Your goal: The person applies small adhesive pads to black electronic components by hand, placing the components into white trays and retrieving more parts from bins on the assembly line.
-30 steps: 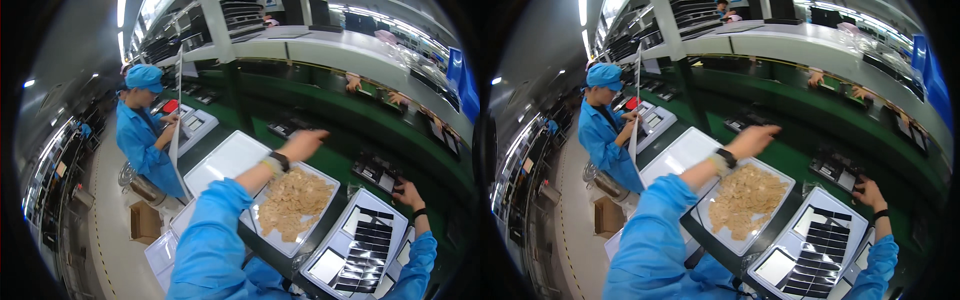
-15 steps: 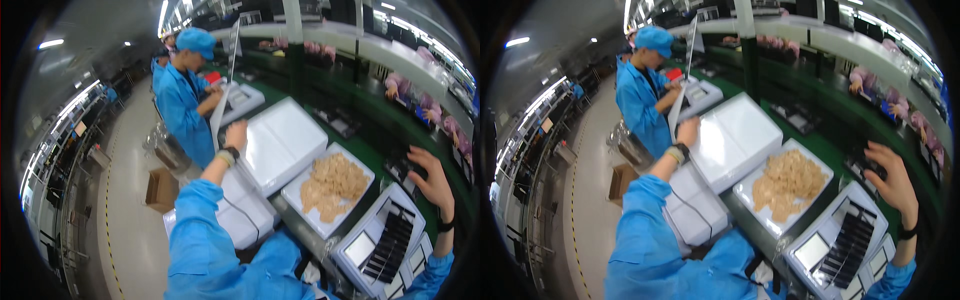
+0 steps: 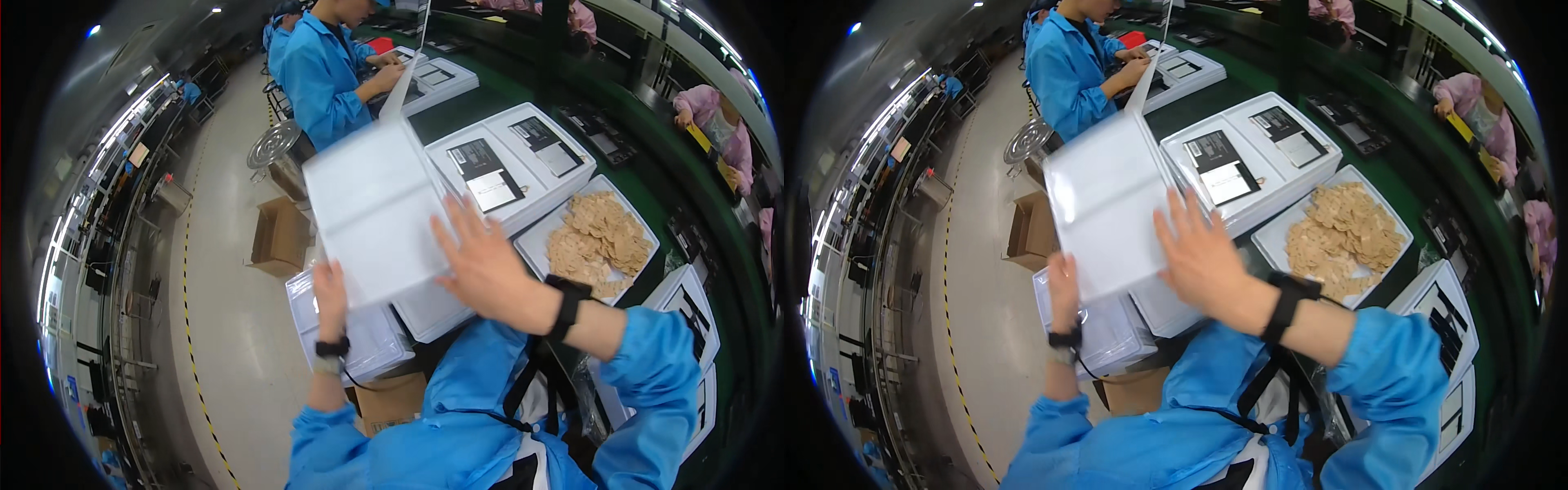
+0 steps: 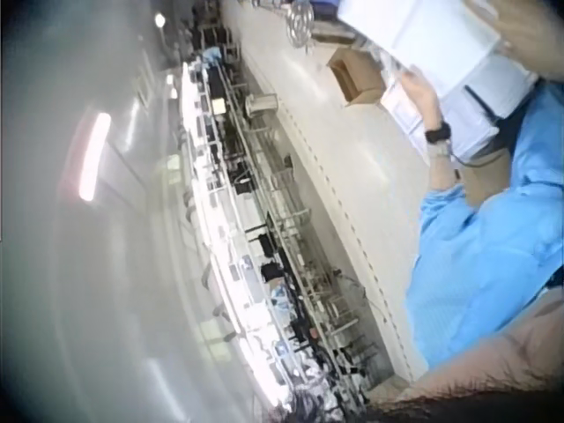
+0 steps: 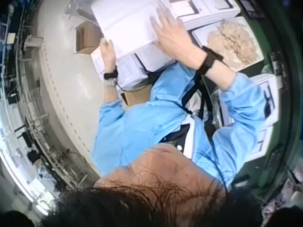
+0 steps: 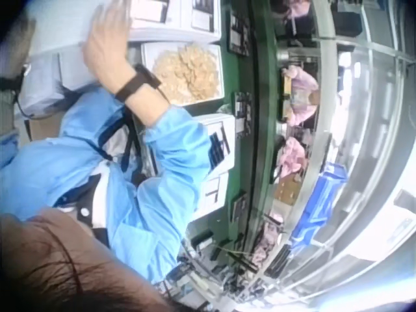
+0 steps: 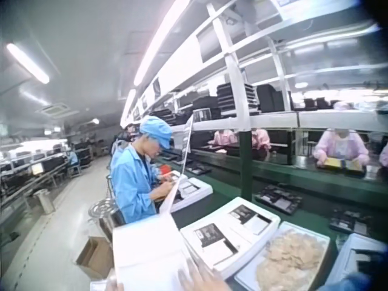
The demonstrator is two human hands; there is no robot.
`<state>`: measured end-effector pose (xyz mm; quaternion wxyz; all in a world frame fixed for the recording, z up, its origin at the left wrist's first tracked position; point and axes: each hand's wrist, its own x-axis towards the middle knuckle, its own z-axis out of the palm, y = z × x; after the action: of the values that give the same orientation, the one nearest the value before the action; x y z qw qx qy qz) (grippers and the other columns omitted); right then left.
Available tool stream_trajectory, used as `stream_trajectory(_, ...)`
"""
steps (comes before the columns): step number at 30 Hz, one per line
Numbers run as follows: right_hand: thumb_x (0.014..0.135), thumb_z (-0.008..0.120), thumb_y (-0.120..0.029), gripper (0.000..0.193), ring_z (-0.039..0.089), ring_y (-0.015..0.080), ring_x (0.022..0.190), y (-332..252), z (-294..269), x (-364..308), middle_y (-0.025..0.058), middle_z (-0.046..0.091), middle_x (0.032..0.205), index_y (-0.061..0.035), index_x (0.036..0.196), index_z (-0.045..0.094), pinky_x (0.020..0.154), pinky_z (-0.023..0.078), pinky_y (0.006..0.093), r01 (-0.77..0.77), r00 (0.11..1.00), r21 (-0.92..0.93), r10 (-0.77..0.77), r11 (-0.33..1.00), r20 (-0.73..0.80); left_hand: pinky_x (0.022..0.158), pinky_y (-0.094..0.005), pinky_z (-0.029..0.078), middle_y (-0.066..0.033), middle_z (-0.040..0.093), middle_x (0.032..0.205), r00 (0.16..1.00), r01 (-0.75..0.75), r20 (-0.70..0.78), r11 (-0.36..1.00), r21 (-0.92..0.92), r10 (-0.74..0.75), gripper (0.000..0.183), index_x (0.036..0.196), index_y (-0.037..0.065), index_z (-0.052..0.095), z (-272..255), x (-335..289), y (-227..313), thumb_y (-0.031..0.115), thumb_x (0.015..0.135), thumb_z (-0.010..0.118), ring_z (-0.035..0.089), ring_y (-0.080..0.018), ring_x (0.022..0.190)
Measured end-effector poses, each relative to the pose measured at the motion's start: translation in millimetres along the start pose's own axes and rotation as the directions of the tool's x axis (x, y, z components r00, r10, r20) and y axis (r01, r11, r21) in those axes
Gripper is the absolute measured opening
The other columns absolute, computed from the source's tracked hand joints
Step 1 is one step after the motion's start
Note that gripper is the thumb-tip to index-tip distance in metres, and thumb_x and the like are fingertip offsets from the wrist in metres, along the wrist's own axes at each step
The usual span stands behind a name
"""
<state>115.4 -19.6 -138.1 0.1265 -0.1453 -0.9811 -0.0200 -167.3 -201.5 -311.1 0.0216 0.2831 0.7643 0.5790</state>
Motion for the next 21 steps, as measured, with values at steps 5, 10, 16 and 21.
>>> stream_trajectory(5,0.098,0.055,-0.057,0.088,0.034,0.0520,0.146,-61,141,13,0.0379,0.033,0.157,0.0029,0.157,0.033,0.110,0.038,0.0625,-0.187,0.867,0.084,0.124,0.979,0.483,0.078,-0.0414,0.048,-0.0139,0.057,0.089,0.993,0.082,0.063,0.962,0.262,-0.101,0.032,0.100,0.000,0.058,43,-97,-37,0.029,0.095,0.072,0.058,-0.0286,0.086)
stream_trajectory(10,0.093,0.061,-0.057,0.093,0.028,0.0536,0.148,-79,185,-13,0.0369,0.024,0.161,0.0025,0.158,0.032,0.106,0.035,0.0707,-0.287,0.862,-0.075,0.292,0.955,0.415,0.074,-0.0463,0.052,-0.0165,0.064,0.096,0.951,-0.108,0.288,0.748,0.654,-0.115,0.043,0.105,0.002,0.062,41,-96,20,0.034,0.084,0.081,0.065,-0.0365,0.084)
stream_trajectory(16,0.093,0.059,-0.058,0.090,0.031,0.0507,0.146,-80,191,-10,0.0348,0.028,0.161,0.0007,0.158,0.035,0.111,0.034,0.0603,-0.209,0.907,-0.079,0.224,0.975,0.358,0.070,-0.0378,0.054,-0.0112,0.072,0.097,0.849,-0.308,0.512,0.909,0.280,0.130,0.040,0.118,0.007,0.065,33,13,109,0.023,0.086,0.080,0.070,-0.0252,0.084)
stream_trajectory(21,0.095,0.058,-0.055,0.088,0.031,0.0483,0.147,-72,187,-19,0.0341,0.027,0.162,0.0009,0.158,0.034,0.113,0.032,0.0584,-0.290,0.878,-0.106,0.309,0.951,0.365,0.087,-0.0389,0.052,-0.0113,0.071,0.108,0.429,-0.713,0.728,0.695,-0.090,0.534,0.043,0.122,0.008,0.066,114,107,225,0.010,0.081,0.079,0.066,-0.0301,0.103)
